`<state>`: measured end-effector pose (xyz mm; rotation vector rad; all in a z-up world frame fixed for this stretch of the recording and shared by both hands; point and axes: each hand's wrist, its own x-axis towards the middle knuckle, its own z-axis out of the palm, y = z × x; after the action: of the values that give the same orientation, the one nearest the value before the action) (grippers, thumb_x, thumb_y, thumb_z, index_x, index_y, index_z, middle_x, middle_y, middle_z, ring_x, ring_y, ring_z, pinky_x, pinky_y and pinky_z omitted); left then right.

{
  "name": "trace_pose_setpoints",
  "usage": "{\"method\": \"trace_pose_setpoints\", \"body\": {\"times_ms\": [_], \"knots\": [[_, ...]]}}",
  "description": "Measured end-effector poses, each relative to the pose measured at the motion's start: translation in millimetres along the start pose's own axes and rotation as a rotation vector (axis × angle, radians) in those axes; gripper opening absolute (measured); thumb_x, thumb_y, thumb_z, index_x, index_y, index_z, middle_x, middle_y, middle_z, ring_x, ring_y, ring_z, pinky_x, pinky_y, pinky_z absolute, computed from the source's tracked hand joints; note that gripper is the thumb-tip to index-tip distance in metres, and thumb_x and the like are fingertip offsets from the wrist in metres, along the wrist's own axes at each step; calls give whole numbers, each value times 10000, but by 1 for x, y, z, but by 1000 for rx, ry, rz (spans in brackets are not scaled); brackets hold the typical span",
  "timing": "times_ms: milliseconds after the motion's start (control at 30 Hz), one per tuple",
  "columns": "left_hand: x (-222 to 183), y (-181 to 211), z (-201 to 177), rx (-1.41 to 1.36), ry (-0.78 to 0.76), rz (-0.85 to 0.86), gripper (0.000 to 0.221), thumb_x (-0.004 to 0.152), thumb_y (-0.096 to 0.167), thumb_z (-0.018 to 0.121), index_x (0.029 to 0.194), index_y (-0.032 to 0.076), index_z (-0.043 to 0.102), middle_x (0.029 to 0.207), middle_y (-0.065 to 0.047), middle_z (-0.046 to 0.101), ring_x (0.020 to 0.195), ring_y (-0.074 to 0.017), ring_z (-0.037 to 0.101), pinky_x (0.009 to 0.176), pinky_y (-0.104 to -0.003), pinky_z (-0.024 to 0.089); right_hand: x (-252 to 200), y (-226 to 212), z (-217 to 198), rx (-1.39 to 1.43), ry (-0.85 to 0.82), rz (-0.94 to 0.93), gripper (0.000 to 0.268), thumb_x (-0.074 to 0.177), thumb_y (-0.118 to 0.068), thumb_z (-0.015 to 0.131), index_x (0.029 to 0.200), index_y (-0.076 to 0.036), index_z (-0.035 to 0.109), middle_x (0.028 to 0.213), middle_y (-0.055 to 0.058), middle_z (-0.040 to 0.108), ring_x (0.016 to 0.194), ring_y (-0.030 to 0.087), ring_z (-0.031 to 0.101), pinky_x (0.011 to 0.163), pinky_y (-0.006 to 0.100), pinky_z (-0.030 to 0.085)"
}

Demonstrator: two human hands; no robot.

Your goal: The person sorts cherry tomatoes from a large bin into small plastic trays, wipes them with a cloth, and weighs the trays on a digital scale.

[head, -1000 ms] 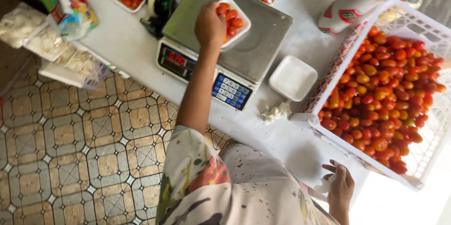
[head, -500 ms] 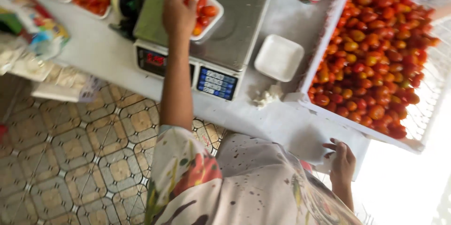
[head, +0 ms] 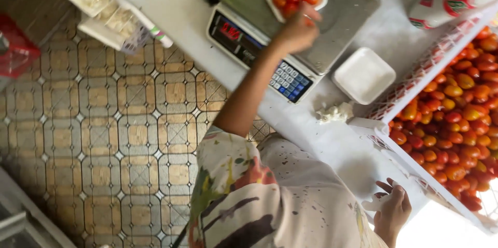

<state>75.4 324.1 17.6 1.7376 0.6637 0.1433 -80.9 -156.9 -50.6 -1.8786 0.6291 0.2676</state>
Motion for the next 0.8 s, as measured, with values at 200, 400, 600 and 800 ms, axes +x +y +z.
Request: {"method": "trace_pose_setpoints", "body": {"times_ms": [200, 400, 600, 800], "knots": [[-66, 4, 51, 124, -397, 107, 413, 881, 79, 549, 1288, 109, 607, 1395, -76, 665, 1236, -207, 672, 949, -338, 568, -6, -11, 8, -30, 6, -7, 373, 1066, -314, 420, 1197, -63, 664, 1013, 82, 722, 633, 134, 496, 579, 267, 441], [-52, -16, 58, 27, -219, 308, 338, 769, 192, 791, 1096, 141, 720, 1075, -42, 802, 969, -179, 764, 843, -292, 599, -1, -3, -1, -12, 22, -12, 399, 1083, -296, 399, 1219, -28, 661, 1023, 106, 715, 649, 158, 500, 603, 286, 459], [7, -18, 11, 195, 303, 328, 329, 859, 167, 766, 1174, 202, 677, 1174, -63, 753, 907, -182, 786, 742, -328, 639, -10, -5, 2, -8, 52, 50, 391, 1049, -301, 397, 1200, -62, 666, 1027, 80, 718, 622, 143, 476, 575, 282, 436], [62, -40, -8, 439, 537, 341, 354, 783, 116, 812, 1103, 216, 700, 1204, -48, 715, 1067, -316, 704, 905, -454, 562, -8, -5, 4, 11, 55, 53, 364, 1053, -307, 425, 1181, -80, 678, 1001, 73, 725, 627, 130, 494, 564, 274, 427]]}}
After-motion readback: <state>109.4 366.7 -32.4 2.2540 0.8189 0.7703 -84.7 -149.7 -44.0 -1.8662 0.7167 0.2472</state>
